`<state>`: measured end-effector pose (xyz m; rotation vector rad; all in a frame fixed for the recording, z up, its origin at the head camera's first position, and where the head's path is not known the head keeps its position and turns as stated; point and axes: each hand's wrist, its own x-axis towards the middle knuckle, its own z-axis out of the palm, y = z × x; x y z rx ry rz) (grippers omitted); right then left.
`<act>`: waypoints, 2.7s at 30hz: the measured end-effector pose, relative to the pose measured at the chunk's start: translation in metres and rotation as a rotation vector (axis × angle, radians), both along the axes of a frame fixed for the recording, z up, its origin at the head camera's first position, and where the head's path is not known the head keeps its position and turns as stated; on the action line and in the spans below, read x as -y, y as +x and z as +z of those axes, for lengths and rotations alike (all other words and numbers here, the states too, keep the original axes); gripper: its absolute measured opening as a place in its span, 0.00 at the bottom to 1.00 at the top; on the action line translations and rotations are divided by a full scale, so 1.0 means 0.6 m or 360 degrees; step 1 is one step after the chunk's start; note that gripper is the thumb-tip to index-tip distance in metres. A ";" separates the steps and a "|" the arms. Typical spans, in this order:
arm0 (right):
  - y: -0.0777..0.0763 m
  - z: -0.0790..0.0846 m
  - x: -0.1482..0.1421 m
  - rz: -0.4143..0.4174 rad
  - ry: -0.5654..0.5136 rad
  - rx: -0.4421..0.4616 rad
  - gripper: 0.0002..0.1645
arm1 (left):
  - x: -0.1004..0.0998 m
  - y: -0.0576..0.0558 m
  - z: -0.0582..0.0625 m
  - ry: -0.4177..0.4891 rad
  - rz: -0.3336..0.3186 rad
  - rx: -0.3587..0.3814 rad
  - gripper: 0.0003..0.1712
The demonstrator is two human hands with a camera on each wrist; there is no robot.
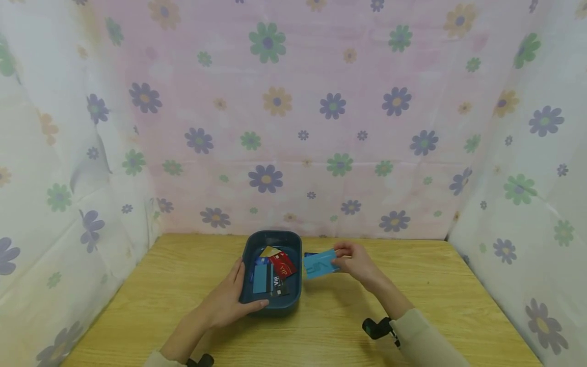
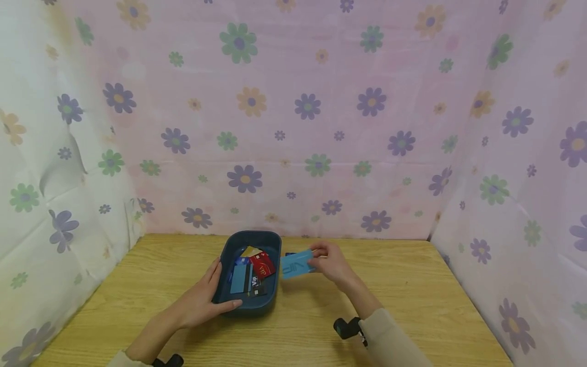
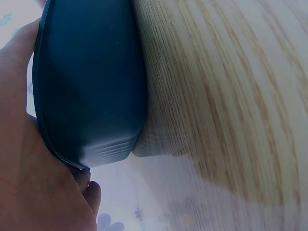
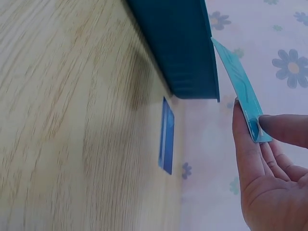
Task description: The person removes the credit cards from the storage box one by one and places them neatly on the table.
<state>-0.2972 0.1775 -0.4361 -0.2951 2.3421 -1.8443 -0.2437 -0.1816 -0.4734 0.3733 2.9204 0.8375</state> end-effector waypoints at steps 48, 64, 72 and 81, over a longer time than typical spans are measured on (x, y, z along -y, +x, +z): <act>-0.069 -0.059 -0.093 -0.0419 0.0224 0.0127 0.25 | 0.001 -0.002 -0.005 -0.0021 0.0012 -0.0013 0.74; -0.080 -0.078 -0.096 -0.0476 0.0705 -0.0092 0.23 | -0.002 0.000 0.003 -0.0007 0.0010 0.0000 0.74; -0.082 -0.075 -0.090 -0.0437 0.0788 -0.0060 0.25 | -0.002 -0.001 0.005 -0.0002 0.0014 0.0020 0.74; -0.091 -0.069 -0.086 -0.0387 0.0870 -0.0005 0.25 | 0.000 -0.005 -0.005 -0.0023 0.0023 0.0013 0.74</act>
